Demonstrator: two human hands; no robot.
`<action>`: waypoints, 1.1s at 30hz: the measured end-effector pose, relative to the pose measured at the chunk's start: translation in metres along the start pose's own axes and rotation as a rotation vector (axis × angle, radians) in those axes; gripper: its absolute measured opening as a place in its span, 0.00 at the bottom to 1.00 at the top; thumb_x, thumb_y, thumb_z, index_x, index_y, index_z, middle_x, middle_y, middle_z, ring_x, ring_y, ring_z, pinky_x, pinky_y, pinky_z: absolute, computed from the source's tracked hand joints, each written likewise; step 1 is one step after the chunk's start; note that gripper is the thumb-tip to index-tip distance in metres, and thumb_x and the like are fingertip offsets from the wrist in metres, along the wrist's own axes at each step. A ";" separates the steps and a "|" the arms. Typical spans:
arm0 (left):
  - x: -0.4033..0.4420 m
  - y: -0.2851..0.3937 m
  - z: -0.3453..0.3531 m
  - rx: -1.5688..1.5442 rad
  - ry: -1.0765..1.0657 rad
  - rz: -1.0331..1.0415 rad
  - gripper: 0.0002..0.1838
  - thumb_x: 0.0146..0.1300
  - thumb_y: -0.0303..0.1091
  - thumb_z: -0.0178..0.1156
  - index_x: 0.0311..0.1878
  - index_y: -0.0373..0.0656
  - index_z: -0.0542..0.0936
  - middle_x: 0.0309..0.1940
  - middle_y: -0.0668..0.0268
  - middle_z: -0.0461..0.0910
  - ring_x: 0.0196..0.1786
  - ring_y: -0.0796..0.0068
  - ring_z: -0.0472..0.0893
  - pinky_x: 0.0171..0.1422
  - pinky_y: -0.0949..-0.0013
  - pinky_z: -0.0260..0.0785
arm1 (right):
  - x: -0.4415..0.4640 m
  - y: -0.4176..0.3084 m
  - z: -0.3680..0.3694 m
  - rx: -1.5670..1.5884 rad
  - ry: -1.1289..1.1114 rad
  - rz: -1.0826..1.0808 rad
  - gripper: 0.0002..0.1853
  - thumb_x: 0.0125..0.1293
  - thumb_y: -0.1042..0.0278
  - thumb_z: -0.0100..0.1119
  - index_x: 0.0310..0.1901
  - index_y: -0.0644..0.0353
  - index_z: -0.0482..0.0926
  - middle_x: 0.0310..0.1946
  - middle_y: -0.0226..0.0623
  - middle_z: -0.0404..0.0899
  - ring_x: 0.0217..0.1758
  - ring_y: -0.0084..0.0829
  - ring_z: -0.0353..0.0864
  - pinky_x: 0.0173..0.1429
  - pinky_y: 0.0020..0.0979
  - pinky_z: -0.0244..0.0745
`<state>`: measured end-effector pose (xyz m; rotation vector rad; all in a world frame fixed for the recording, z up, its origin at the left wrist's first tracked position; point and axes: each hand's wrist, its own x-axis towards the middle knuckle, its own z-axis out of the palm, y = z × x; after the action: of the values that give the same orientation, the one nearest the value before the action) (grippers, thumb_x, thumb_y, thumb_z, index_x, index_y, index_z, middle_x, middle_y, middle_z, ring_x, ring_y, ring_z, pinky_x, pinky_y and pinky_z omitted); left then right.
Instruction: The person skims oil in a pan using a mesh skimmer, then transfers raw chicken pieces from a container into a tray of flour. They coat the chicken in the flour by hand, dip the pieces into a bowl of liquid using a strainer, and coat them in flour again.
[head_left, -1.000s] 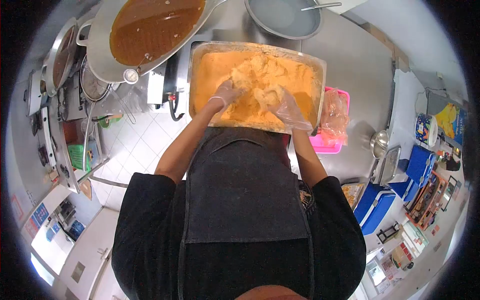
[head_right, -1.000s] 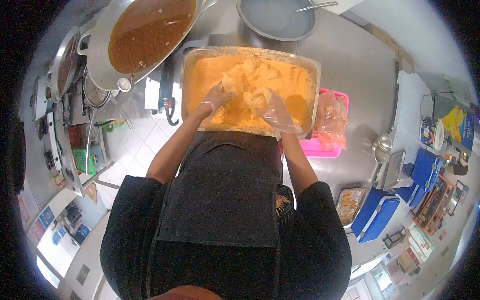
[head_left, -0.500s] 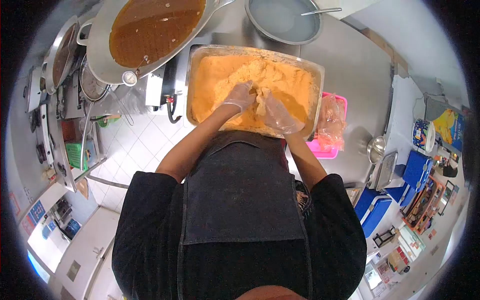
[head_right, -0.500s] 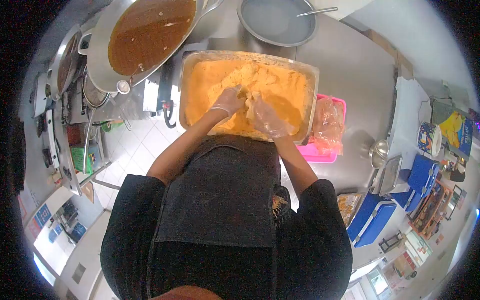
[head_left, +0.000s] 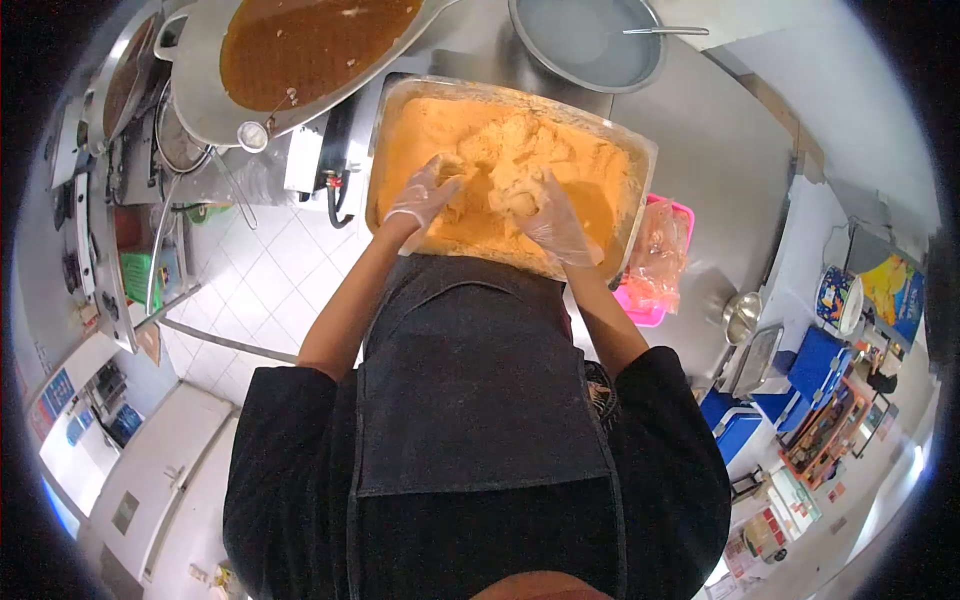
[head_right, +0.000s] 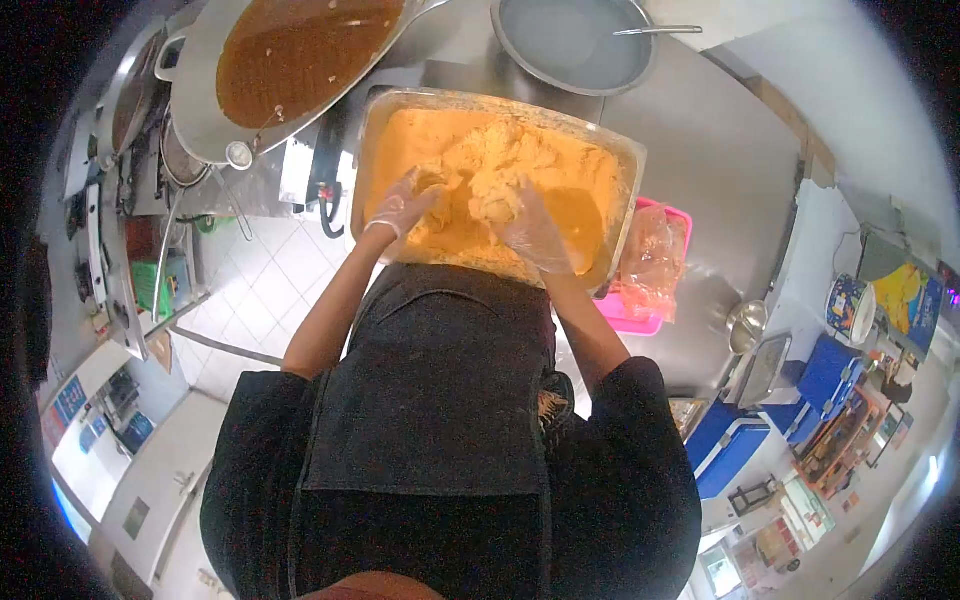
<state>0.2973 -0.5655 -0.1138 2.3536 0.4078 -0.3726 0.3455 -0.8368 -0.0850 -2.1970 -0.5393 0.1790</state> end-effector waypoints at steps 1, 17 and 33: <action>-0.008 0.003 -0.010 0.027 -0.020 -0.041 0.44 0.69 0.61 0.57 0.75 0.33 0.67 0.65 0.42 0.77 0.66 0.47 0.78 0.73 0.57 0.68 | 0.001 0.007 0.000 0.021 0.022 -0.053 0.44 0.59 0.62 0.74 0.72 0.68 0.62 0.60 0.55 0.78 0.61 0.49 0.81 0.67 0.41 0.76; -0.045 0.005 -0.023 0.235 -0.030 -0.080 0.33 0.70 0.55 0.60 0.65 0.34 0.77 0.50 0.43 0.84 0.56 0.47 0.83 0.64 0.52 0.74 | 0.274 0.064 -0.113 -0.193 0.182 0.118 0.34 0.56 0.59 0.73 0.63 0.62 0.74 0.54 0.47 0.84 0.59 0.42 0.84 0.63 0.37 0.78; 0.003 0.008 0.015 0.447 -0.411 0.086 0.32 0.61 0.59 0.65 0.53 0.37 0.85 0.51 0.41 0.83 0.57 0.47 0.83 0.62 0.53 0.74 | 0.055 0.023 -0.047 -0.383 -0.697 0.690 0.31 0.70 0.44 0.62 0.62 0.64 0.76 0.60 0.61 0.78 0.65 0.55 0.78 0.65 0.47 0.75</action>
<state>0.3005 -0.5809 -0.1204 2.6163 0.0235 -0.9666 0.4166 -0.8588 -0.0702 -2.5956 -0.1498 1.3333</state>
